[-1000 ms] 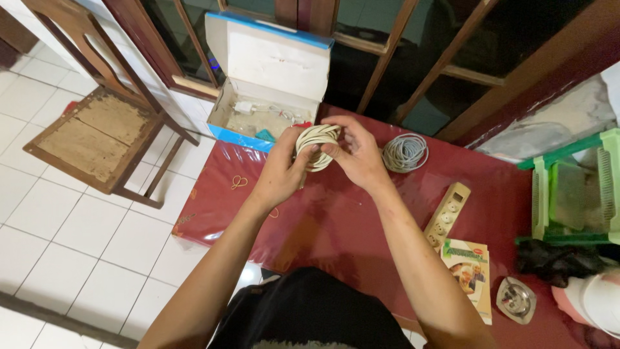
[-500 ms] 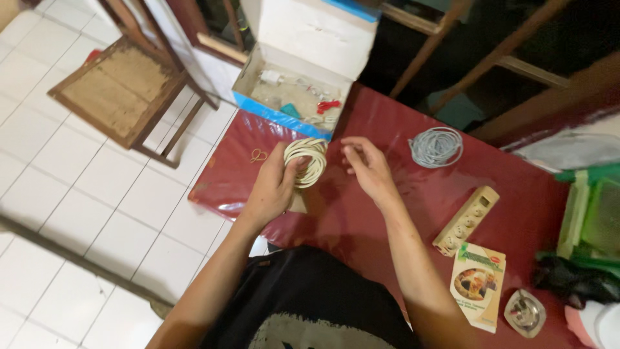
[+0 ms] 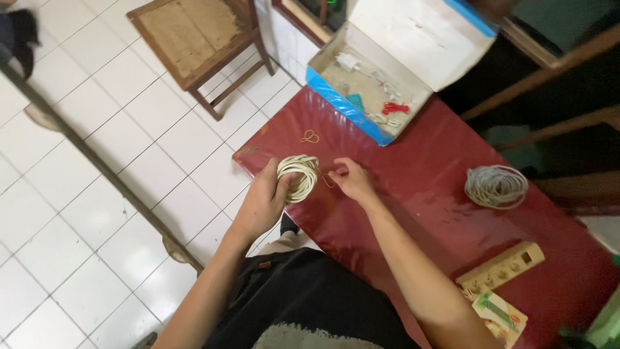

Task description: The person coils a white electrical cord by hand, secures it with a rubber band, and places it into a cardboard box on a red table. They then pick up a gray coiled cable from the table.

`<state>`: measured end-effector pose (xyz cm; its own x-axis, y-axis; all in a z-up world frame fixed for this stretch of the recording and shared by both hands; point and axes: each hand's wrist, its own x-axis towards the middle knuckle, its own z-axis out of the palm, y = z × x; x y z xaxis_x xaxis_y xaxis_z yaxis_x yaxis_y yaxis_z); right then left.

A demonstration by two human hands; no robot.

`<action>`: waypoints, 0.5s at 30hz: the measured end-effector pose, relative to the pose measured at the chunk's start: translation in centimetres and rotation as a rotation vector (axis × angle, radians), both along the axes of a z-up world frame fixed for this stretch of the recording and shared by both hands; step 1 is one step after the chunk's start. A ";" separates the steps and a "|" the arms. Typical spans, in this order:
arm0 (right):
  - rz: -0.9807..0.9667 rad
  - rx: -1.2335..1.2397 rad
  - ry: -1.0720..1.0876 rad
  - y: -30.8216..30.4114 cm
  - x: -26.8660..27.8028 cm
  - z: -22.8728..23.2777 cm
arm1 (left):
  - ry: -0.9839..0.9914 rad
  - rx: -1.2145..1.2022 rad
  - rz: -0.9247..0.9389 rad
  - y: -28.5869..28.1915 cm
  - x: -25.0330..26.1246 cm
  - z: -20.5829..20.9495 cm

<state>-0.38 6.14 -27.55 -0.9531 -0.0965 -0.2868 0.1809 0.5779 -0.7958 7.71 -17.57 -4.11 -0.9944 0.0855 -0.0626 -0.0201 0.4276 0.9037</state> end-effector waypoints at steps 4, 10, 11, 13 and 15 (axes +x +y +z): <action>0.133 0.082 0.264 -2.9 -0.8 -2.7 | -0.035 -0.025 0.064 -2.2 0.7 0.7; 0.226 0.256 0.278 -4.7 -0.8 -4.3 | -0.079 -0.035 0.119 -5.5 1.1 1.1; 0.232 0.290 0.287 -4.6 -0.8 -4.5 | -0.079 -0.031 0.116 -6.0 1.0 0.6; 0.197 0.247 0.210 -4.6 -0.4 -4.7 | -0.133 -0.060 0.104 -6.0 0.7 -1.0; 0.111 0.096 0.042 -3.8 -0.2 -4.8 | -0.159 -0.103 0.078 -5.5 0.3 -3.0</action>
<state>-0.58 2.31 -32.32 -0.9493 -0.1763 -0.2602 0.0796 0.6660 -0.7417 8.04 -23.12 -7.11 -0.9746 -0.0065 -0.2238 -0.1959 0.5089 0.8383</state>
